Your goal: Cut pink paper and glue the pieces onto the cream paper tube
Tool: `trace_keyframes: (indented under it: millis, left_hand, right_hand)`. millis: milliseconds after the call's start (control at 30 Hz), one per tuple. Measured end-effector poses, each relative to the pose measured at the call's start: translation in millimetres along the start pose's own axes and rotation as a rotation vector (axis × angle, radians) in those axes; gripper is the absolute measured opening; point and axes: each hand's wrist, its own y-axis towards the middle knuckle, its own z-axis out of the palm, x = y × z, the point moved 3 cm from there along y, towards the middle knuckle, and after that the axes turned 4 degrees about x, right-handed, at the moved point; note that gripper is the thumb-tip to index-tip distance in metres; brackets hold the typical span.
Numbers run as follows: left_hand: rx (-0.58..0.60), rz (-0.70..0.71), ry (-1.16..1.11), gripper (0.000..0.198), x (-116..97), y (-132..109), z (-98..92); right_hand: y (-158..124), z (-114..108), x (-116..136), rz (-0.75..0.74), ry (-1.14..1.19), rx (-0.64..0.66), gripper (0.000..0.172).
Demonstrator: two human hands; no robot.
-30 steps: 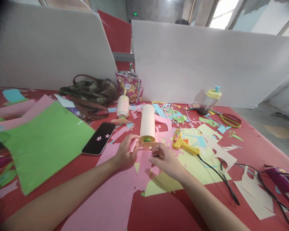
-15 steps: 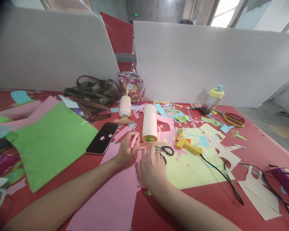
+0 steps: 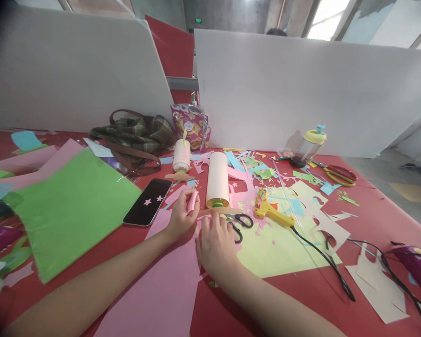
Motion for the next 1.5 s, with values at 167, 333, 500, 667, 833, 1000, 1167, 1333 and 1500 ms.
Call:
trace_keyframes:
  millis: [167, 333, 500, 667, 833, 1000, 1167, 1333, 1500]
  left_hand:
    - [-0.026, -0.041, -0.015, 0.018, 0.9, 0.7, -1.7]
    - [-0.043, -0.078, -0.066, 0.017, 0.1, 1.2, -1.6]
    - [-0.052, -0.057, -0.12, 0.014, -4.1, 2.3, -1.7]
    - [-0.026, -0.065, -0.167, 0.017, -12.9, 3.5, -2.0]
    - [0.072, -0.127, -0.226, 0.013, -28.7, 2.6, 0.5]
    - [0.159, -0.238, -0.344, 0.014, -44.3, -0.9, 2.9]
    - [0.254, -0.317, -0.41, 0.013, -57.1, -7.1, 5.1]
    - [0.28, -0.31, -0.434, 0.022, -66.4, -9.2, 3.2]
    - [0.278, -0.33, -0.424, 0.03, -68.6, -9.4, 1.2]
  right_hand:
    - [3.9, 6.6, 0.8, -0.048, 0.067, -0.013, 0.013]
    - [-0.8, 6.7, -0.4, -0.082, 0.226, -0.009, 0.012]
    - [-4.6, -7.8, -10.0, -0.041, 0.558, -0.056, 0.011]
    - [0.8, -26.7, -35.3, 0.116, 0.915, 0.002, 0.014]
    - [10.4, -47.4, -54.8, 0.146, 1.217, 0.021, 0.01]
    - [17.4, -68.9, -58.1, -0.038, 1.192, -0.237, 0.013]
    - [15.8, -69.7, -45.7, -0.191, 0.95, -0.409, 0.017]
    - [11.6, -63.1, -35.7, -0.291, 0.866, -0.454, 0.02]
    - [10.1, -63.3, -33.2, -0.299, 0.833, -0.464, 0.02]
